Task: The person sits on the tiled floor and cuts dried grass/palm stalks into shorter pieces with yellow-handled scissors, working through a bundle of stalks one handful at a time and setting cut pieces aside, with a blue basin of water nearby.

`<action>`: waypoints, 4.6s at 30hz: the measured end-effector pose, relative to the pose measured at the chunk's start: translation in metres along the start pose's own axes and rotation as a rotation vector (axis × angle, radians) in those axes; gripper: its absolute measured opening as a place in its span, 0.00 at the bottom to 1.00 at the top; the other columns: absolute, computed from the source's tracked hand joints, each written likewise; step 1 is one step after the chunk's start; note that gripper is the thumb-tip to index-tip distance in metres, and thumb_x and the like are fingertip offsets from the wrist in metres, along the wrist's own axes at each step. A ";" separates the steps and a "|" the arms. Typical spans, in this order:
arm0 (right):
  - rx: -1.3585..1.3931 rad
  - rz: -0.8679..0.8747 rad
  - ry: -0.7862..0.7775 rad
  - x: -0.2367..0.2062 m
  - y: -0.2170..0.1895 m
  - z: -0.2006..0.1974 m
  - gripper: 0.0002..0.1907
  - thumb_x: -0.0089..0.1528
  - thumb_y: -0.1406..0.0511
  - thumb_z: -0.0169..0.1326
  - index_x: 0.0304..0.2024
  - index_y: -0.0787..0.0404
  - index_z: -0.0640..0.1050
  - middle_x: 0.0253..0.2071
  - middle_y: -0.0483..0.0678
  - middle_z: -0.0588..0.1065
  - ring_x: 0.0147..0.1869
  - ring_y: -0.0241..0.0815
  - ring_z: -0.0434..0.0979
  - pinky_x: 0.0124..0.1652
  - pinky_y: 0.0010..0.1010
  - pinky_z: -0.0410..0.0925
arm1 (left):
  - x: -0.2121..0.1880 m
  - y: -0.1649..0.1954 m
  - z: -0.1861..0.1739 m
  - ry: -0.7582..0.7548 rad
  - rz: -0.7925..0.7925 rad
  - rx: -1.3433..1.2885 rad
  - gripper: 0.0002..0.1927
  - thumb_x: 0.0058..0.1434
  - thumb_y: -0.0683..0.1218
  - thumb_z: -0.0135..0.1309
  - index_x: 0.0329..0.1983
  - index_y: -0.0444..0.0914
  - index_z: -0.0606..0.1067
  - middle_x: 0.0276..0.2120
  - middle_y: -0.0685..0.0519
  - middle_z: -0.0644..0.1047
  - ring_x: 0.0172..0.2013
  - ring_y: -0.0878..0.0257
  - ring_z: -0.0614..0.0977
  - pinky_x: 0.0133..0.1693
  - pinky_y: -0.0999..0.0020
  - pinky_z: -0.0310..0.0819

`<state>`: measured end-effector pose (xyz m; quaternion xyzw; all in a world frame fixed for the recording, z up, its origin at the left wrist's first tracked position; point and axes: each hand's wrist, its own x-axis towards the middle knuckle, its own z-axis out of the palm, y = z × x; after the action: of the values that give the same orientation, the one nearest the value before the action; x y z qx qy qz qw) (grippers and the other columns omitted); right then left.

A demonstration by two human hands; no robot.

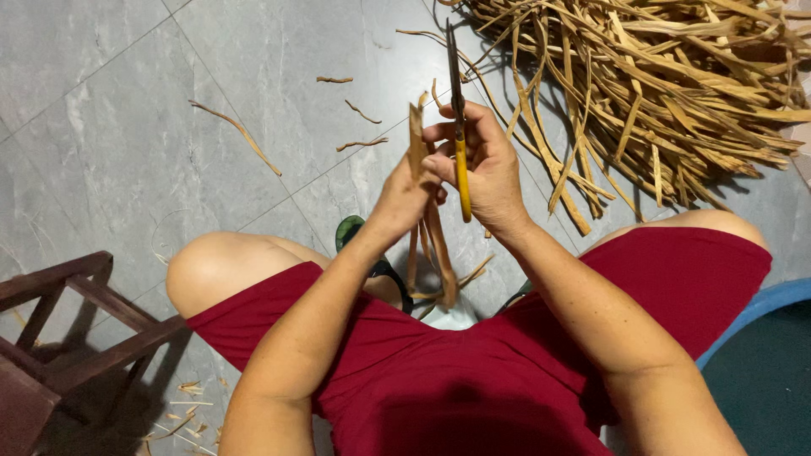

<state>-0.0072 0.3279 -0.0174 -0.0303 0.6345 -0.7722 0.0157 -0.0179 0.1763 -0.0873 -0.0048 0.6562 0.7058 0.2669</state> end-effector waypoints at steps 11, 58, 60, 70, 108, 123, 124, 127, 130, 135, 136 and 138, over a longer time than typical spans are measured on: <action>0.287 0.191 0.019 0.016 0.009 -0.028 0.27 0.60 0.70 0.64 0.61 0.60 0.71 0.41 0.47 0.77 0.35 0.34 0.73 0.30 0.24 0.66 | -0.013 0.023 -0.008 -0.248 0.042 -0.311 0.31 0.62 0.61 0.61 0.60 0.39 0.68 0.32 0.60 0.71 0.31 0.72 0.70 0.34 0.78 0.66; -0.577 0.339 -0.268 0.005 -0.023 -0.059 0.33 0.51 0.55 0.72 0.57 0.57 0.78 0.32 0.41 0.70 0.37 0.32 0.68 0.37 0.25 0.64 | -0.025 0.061 -0.049 0.137 0.204 0.040 0.10 0.65 0.44 0.61 0.47 0.35 0.81 0.32 0.55 0.82 0.33 0.72 0.80 0.35 0.77 0.75; -0.600 0.328 -0.230 0.005 -0.022 -0.056 0.28 0.51 0.56 0.72 0.51 0.58 0.81 0.30 0.38 0.71 0.34 0.30 0.68 0.36 0.24 0.64 | -0.025 0.063 -0.051 0.149 0.185 0.066 0.10 0.64 0.44 0.61 0.47 0.36 0.81 0.32 0.55 0.82 0.33 0.72 0.82 0.35 0.77 0.77; -0.187 0.381 -0.084 0.009 -0.007 -0.045 0.17 0.58 0.64 0.67 0.48 0.60 0.79 0.25 0.39 0.70 0.23 0.27 0.65 0.22 0.19 0.58 | -0.022 0.062 -0.054 0.140 0.122 -0.130 0.12 0.65 0.45 0.61 0.49 0.35 0.80 0.33 0.56 0.82 0.32 0.72 0.80 0.35 0.77 0.75; -0.788 -0.050 -0.137 -0.007 0.000 0.000 0.37 0.54 0.56 0.71 0.61 0.58 0.69 0.52 0.50 0.72 0.56 0.47 0.74 0.55 0.38 0.68 | -0.006 0.031 -0.034 0.184 0.292 -0.416 0.08 0.69 0.43 0.58 0.45 0.35 0.74 0.33 0.55 0.77 0.29 0.71 0.76 0.30 0.77 0.71; -0.521 -0.008 -0.100 -0.012 0.000 0.008 0.29 0.59 0.58 0.68 0.56 0.64 0.73 0.49 0.46 0.82 0.52 0.35 0.83 0.50 0.27 0.74 | -0.005 0.038 -0.026 0.145 0.278 -0.462 0.10 0.69 0.46 0.58 0.45 0.34 0.75 0.31 0.53 0.79 0.30 0.70 0.79 0.34 0.74 0.79; -0.445 0.012 -0.112 -0.012 0.001 0.008 0.27 0.60 0.61 0.67 0.57 0.64 0.73 0.50 0.47 0.82 0.53 0.36 0.83 0.52 0.27 0.75 | -0.005 0.038 -0.025 0.146 0.270 -0.468 0.10 0.69 0.46 0.58 0.45 0.34 0.75 0.30 0.53 0.79 0.29 0.70 0.79 0.33 0.74 0.79; -0.284 0.058 -0.130 -0.011 0.006 0.008 0.23 0.62 0.66 0.64 0.57 0.66 0.74 0.51 0.49 0.81 0.56 0.36 0.82 0.56 0.27 0.76 | -0.004 0.037 -0.025 0.139 0.251 -0.476 0.10 0.68 0.47 0.58 0.44 0.35 0.74 0.29 0.53 0.78 0.28 0.69 0.79 0.32 0.74 0.78; -0.275 0.066 -0.119 -0.010 0.010 0.006 0.19 0.63 0.67 0.63 0.55 0.66 0.76 0.51 0.49 0.82 0.56 0.35 0.82 0.56 0.28 0.76 | -0.001 0.033 -0.027 0.127 0.243 -0.462 0.10 0.69 0.47 0.58 0.44 0.35 0.74 0.28 0.54 0.78 0.28 0.68 0.79 0.32 0.74 0.78; -0.316 0.136 -0.093 -0.005 0.015 0.003 0.15 0.63 0.66 0.63 0.51 0.64 0.80 0.48 0.48 0.83 0.51 0.34 0.83 0.52 0.25 0.77 | 0.005 0.024 -0.030 0.090 0.253 -0.445 0.11 0.71 0.48 0.57 0.44 0.35 0.73 0.31 0.54 0.78 0.31 0.69 0.79 0.36 0.72 0.79; -0.309 0.126 -0.091 -0.003 0.016 0.003 0.15 0.63 0.65 0.63 0.51 0.64 0.80 0.46 0.46 0.83 0.50 0.32 0.83 0.50 0.23 0.76 | 0.005 0.023 -0.030 0.094 0.265 -0.430 0.10 0.71 0.47 0.57 0.46 0.35 0.73 0.32 0.54 0.78 0.33 0.68 0.79 0.37 0.71 0.78; -0.294 0.106 -0.089 0.000 0.019 0.000 0.15 0.62 0.63 0.64 0.49 0.63 0.80 0.43 0.44 0.83 0.47 0.30 0.82 0.47 0.20 0.75 | 0.006 0.023 -0.029 0.103 0.288 -0.399 0.10 0.72 0.47 0.58 0.48 0.36 0.73 0.34 0.53 0.78 0.35 0.67 0.79 0.40 0.71 0.77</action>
<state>-0.0070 0.3247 -0.0358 -0.0328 0.7399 -0.6671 0.0800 -0.0418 0.1516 -0.0721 0.0002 0.5107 0.8509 0.1234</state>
